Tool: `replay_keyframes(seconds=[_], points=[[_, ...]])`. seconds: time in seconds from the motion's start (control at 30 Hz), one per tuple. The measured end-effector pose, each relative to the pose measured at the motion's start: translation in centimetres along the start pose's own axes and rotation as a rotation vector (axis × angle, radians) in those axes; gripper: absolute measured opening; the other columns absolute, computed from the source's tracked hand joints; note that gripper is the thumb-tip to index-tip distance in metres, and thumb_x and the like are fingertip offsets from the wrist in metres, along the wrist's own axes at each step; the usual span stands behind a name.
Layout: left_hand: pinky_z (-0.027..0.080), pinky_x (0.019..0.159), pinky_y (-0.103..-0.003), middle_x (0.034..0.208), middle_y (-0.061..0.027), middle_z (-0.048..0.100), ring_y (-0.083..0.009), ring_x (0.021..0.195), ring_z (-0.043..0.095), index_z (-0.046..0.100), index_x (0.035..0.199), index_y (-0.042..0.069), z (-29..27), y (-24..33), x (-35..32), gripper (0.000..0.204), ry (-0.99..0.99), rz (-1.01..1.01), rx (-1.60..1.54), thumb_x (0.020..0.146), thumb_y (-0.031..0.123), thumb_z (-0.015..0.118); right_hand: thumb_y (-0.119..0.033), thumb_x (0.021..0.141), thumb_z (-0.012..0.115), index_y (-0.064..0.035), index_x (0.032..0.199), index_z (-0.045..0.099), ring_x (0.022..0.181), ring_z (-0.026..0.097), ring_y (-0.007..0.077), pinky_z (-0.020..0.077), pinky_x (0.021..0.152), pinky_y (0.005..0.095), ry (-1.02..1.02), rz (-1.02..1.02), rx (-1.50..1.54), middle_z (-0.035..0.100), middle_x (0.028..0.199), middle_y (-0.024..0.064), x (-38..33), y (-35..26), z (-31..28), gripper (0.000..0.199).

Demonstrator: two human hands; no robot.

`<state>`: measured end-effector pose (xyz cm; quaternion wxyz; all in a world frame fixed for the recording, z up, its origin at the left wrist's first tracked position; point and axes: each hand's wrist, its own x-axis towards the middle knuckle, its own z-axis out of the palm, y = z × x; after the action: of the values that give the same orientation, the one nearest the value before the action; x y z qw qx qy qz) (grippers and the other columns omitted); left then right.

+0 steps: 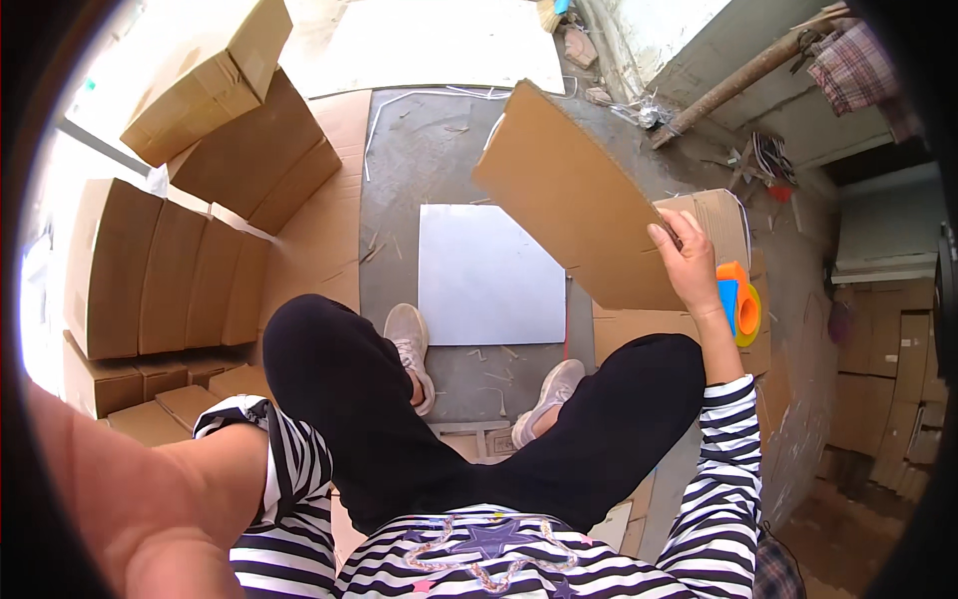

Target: The person assembles cardboard boxes by folding flat cardboard into shape by hand, taping the seams using a tape dispenser, and placing the assembled boxes aside.

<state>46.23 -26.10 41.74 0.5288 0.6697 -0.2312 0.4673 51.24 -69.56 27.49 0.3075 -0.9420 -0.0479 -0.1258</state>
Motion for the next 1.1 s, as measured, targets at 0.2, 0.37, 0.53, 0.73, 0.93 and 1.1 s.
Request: replay_keyframes(seconds=[0.2,0.37,0.53,0.73,0.93,1.1], points=[[0.046,0.079,-0.024,0.105,-0.0118,0.058,-0.0148,0.092,0.057,0.052,0.116,-0.001,9.8,-3.0,-5.7,0.033,-0.159,-0.602,-0.076,0.085,0.007,0.06,-0.019,0.085,0.059,-0.0058,0.098,0.061,0.08,0.058,0.0269,0.0449,0.066,0.0345,-0.028,0.002,-0.139,0.058,0.085,0.0095,-2.3,-2.5,4.0,0.02],[0.035,0.099,-0.042,0.137,-0.0276,0.027,-0.037,0.124,0.037,0.018,0.139,-0.001,17.1,-10.0,-21.2,0.091,-0.408,-0.858,0.336,0.075,0.034,0.071,-0.021,0.083,0.06,-0.0097,0.099,0.061,0.082,0.058,0.0292,0.0468,0.069,0.0383,-0.066,0.081,-0.121,0.056,0.086,0.0098,-8.0,-1.8,12.1,0.02],[0.026,0.106,-0.041,0.14,-0.0249,0.028,-0.0371,0.131,0.028,0.017,0.14,-0.003,14.7,-19.0,-23.9,0.099,-0.348,-1.055,0.238,0.072,0.046,0.072,-0.023,0.085,0.057,-0.0095,0.098,0.061,0.085,0.057,0.029,0.0462,0.073,0.0388,-0.109,0.049,-0.102,0.056,0.086,0.0098,-10.2,-2.6,13.3,0.019],[0.033,0.101,-0.038,0.135,-0.0205,0.036,-0.03,0.125,0.037,0.028,0.134,-0.002,15.0,-20.0,-22.8,0.083,-0.457,-1.114,-0.011,0.075,0.037,0.071,-0.04,0.093,0.04,-0.0074,0.111,0.057,0.099,0.053,0.0322,0.0425,0.085,0.0371,-0.322,0.246,0.229,0.057,0.105,0.0133,-9.5,-0.6,13.2,0.041],[0.033,0.1,-0.037,0.126,-0.0178,0.04,-0.0261,0.12,0.041,0.028,0.128,0.0,14.5,-19.6,-22.8,0.071,-0.385,-1.235,-0.151,0.075,0.027,0.068,-0.047,0.092,0.04,-0.0047,0.122,0.052,0.104,0.053,0.0298,0.04,0.09,0.0336,-0.599,0.647,0.567,0.057,0.113,0.016,-8.4,-1.7,12.8,0.053],[0.033,0.1,-0.037,0.124,-0.018,0.043,-0.0256,0.118,0.042,0.029,0.128,-0.002,12.9,-18.9,-22.1,0.068,-0.347,-1.246,-0.213,0.074,0.021,0.064,-0.04,0.093,0.041,-0.0044,0.102,0.061,0.094,0.056,0.0334,0.0433,0.083,0.038,-0.463,0.279,0.101,0.06,0.099,0.0194,-7.6,-1.0,13.0,0.042]])
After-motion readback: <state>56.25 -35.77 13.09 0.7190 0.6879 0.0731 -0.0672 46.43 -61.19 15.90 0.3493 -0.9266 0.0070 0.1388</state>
